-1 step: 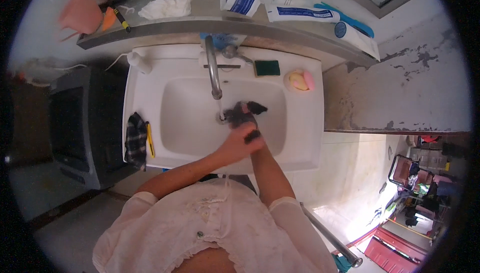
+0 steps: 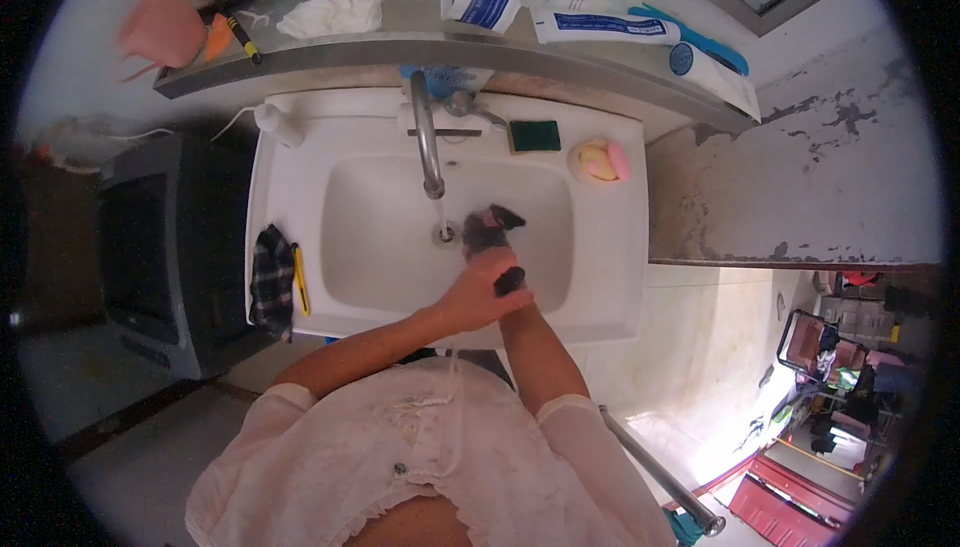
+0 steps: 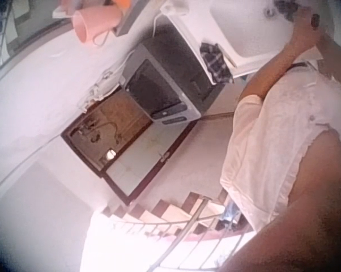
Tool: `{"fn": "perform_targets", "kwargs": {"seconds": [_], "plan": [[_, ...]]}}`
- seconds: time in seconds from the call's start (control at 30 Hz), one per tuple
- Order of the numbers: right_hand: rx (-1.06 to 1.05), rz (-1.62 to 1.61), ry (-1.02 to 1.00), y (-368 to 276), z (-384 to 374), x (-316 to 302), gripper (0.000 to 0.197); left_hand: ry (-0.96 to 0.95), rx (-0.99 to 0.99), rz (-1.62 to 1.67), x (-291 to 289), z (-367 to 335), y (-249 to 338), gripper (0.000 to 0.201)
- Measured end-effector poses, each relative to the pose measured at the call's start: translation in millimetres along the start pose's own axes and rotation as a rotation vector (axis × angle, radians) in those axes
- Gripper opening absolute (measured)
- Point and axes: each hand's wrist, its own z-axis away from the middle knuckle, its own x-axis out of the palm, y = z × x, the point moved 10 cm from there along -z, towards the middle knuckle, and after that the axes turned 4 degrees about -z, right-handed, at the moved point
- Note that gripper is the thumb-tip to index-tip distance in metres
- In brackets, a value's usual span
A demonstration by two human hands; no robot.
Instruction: The person washes a dark garment by hand in a white sink, scrubbing the fabric under a running faucet and wringing it out several times.
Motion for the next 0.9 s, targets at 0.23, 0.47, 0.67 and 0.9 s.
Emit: {"fn": "perform_targets", "kwargs": {"seconds": [0.23, 0.47, 0.67, 0.9], "plan": [[-0.015, -0.126, -0.334, -11, 35, 114, 0.043, 0.577, -0.578, 0.690, -124, 3, -188, 0.012], [-0.017, -0.088, -0.345, -13, 36, 102, 0.047, 0.445, -0.424, 1.174, -85, -20, -114, 0.016], [0.060, -0.413, -0.513, -15, 41, 114, 0.049, 0.315, 0.416, -0.526, -52, 5, 10, 0.027], [-0.002, -0.203, -0.467, -20, 9, 129, 0.027, 0.553, 0.432, -0.807, -85, -9, 29, 0.028]]}}
